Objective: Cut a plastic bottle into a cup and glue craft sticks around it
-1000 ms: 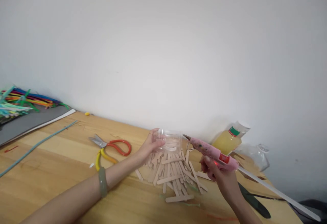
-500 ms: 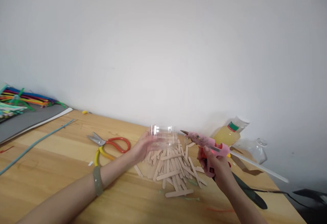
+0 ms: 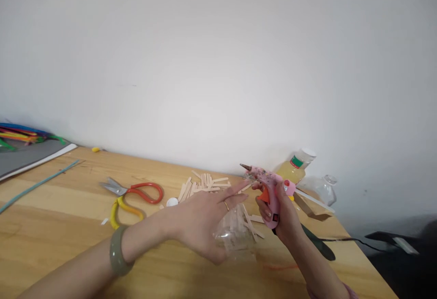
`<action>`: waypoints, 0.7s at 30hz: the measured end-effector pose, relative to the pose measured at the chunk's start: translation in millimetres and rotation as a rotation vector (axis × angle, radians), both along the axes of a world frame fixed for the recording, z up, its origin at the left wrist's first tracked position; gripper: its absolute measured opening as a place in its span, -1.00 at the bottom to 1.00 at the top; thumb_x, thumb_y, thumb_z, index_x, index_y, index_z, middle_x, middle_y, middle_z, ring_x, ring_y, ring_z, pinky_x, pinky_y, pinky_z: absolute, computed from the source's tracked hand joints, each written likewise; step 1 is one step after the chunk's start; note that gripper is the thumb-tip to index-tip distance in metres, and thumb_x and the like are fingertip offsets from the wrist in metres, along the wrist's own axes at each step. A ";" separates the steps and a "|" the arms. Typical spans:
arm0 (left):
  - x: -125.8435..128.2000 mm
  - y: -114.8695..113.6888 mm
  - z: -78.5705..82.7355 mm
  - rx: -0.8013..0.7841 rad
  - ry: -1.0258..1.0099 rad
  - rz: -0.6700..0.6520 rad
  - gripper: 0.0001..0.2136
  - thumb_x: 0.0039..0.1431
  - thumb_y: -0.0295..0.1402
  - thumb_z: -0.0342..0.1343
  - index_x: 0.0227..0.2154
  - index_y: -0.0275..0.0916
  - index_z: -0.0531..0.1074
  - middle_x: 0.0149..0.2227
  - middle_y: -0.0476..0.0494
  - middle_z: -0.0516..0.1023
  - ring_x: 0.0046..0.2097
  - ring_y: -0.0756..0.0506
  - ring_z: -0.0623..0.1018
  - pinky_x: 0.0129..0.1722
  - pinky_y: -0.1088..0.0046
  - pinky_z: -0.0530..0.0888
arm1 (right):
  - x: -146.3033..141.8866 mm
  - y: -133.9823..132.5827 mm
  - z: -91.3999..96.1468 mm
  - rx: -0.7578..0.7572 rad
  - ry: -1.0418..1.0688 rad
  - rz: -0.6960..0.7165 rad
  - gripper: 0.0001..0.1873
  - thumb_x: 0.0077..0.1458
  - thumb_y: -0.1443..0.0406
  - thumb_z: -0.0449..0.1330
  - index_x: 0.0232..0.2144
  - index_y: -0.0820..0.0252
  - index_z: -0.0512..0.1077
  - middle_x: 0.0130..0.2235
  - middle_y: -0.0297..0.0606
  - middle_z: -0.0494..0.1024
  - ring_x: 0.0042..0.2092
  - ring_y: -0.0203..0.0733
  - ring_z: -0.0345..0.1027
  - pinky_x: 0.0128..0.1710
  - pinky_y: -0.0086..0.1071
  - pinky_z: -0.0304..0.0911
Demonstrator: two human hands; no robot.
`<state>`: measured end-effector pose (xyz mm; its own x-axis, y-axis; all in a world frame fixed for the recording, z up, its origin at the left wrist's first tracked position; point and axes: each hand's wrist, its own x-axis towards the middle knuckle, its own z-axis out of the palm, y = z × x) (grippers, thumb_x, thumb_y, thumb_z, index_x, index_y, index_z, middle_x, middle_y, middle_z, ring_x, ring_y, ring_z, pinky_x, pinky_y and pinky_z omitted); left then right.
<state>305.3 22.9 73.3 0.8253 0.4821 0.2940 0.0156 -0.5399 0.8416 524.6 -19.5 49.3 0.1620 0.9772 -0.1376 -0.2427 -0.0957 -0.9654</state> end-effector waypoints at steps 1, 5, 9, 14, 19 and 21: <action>2.4 -0.8 -0.9 0.006 0.011 0.007 -0.12 -0.35 -0.37 0.32 0.17 -0.08 0.16 0.27 -0.08 0.07 0.17 -0.40 0.27 0.15 0.17 0.19 | 0.2 -0.1 -0.2 0.012 0.004 0.000 -0.38 -0.09 -0.25 0.03 -0.38 0.16 0.38 -0.80 -0.54 0.09 -0.73 -0.47 -0.18 -0.74 -0.56 -0.24; 8.9 -5.8 -4.1 0.080 0.054 0.056 -0.12 -0.31 -0.35 0.31 0.19 -0.06 0.12 0.29 -0.08 0.03 0.16 -0.43 0.28 0.13 0.14 0.21 | -0.2 1.2 -3.6 0.057 -0.016 -0.023 -0.45 -0.02 -0.20 0.01 -0.38 0.14 0.38 -0.78 -0.53 0.08 -0.72 -0.44 -0.17 -0.74 -0.55 -0.23; 6.5 -10.9 -3.5 0.076 0.109 0.053 -0.08 -0.34 -0.32 0.33 0.20 -0.07 0.10 0.28 -0.12 0.05 0.13 -0.45 0.31 0.10 0.13 0.24 | 0.0 4.2 -5.8 0.071 -0.005 -0.090 -0.49 -0.02 -0.17 0.05 -0.35 0.11 0.39 -0.66 -0.48 0.26 -0.71 -0.47 -0.12 -0.74 -0.54 -0.18; -18.9 -3.0 -11.4 -0.146 0.076 0.105 -0.17 -0.21 -0.42 0.27 0.20 -0.08 0.09 0.21 -0.14 0.19 0.17 -0.33 0.26 0.16 0.17 0.18 | 6.9 5.3 -2.3 0.047 0.091 -0.164 -0.48 -0.15 -0.17 0.17 -0.38 0.12 0.42 -0.39 -0.36 0.44 -0.62 -0.44 0.08 -0.71 -0.51 0.00; -48.8 2.9 -53.0 -0.340 0.150 0.186 -0.11 -0.11 -0.35 0.25 0.25 -0.09 -0.13 0.23 -0.22 0.13 0.23 -0.28 0.16 0.20 0.14 0.08 | 12.3 4.5 1.3 0.058 0.196 -0.021 -0.48 -0.14 -0.19 0.14 -0.53 0.14 0.37 -0.42 -0.33 0.41 -0.57 -0.40 0.09 -0.66 -0.51 0.02; -57.5 3.2 -67.8 -0.369 0.166 0.208 -0.06 -0.15 -0.34 0.29 0.25 -0.09 -0.15 0.27 -0.24 0.02 0.27 -0.29 0.07 0.22 0.12 0.03 | 11.7 4.4 1.8 0.084 0.186 0.007 -0.48 -0.12 -0.20 0.12 -0.51 0.12 0.36 -0.44 -0.34 0.39 -0.57 -0.40 0.07 -0.66 -0.50 0.01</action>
